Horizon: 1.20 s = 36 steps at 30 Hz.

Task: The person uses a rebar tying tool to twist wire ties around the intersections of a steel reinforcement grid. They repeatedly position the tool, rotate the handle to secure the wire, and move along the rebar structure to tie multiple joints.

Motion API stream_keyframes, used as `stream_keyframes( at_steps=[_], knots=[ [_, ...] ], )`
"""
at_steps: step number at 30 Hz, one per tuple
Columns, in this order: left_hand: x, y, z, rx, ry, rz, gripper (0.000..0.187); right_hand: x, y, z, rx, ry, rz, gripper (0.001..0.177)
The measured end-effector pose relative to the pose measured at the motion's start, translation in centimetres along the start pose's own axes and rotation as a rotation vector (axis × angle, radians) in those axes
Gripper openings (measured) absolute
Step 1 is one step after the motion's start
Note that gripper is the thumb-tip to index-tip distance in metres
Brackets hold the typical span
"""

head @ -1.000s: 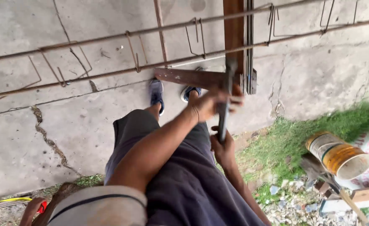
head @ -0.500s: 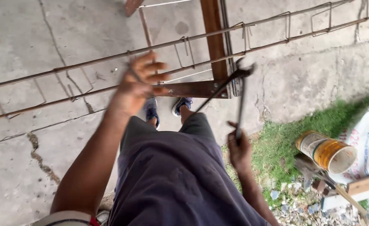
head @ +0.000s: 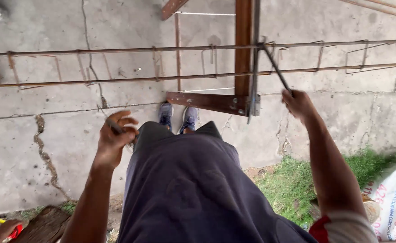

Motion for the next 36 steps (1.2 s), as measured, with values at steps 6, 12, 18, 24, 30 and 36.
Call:
stream_keyframes(
  at_steps=[6,12,18,24,30,36],
  knots=[
    [3.0,-3.2,2.3,-0.01,0.113,-0.215,0.071,3.4,2.3,-5.4,-0.241,0.181,0.248,0.043],
    [7.2,-4.6,0.5,0.038,0.213,-0.513,0.059,8.3,1.5,-1.7,-0.381,0.197,0.059,0.046],
    [13.1,0.1,0.1,-0.072,0.101,-0.669,0.05,8.8,-1.8,0.3,-0.385,0.25,-0.061,0.059],
    [14.4,2.1,-0.6,-0.08,-0.021,-0.953,0.037,9.6,-3.8,2.2,-0.323,0.306,-0.05,0.077],
    [9.9,3.0,-0.5,-0.017,-0.073,-0.981,0.038,10.8,-3.9,3.2,-0.206,0.358,-0.084,0.09],
    [5.1,6.1,-0.2,-0.047,-0.133,-0.961,0.043,12.5,-4.1,3.0,-0.057,0.481,-0.032,0.11]
  ],
)
Point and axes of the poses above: each hand's wrist, its own z-axis away from the middle knuckle, its own x-axis out of the palm, y = z × x, the point moved 4 cm from there along -z, towards the middle knuckle, and after that the axes turned 4 degrees about -z, right-handed, at the moved point
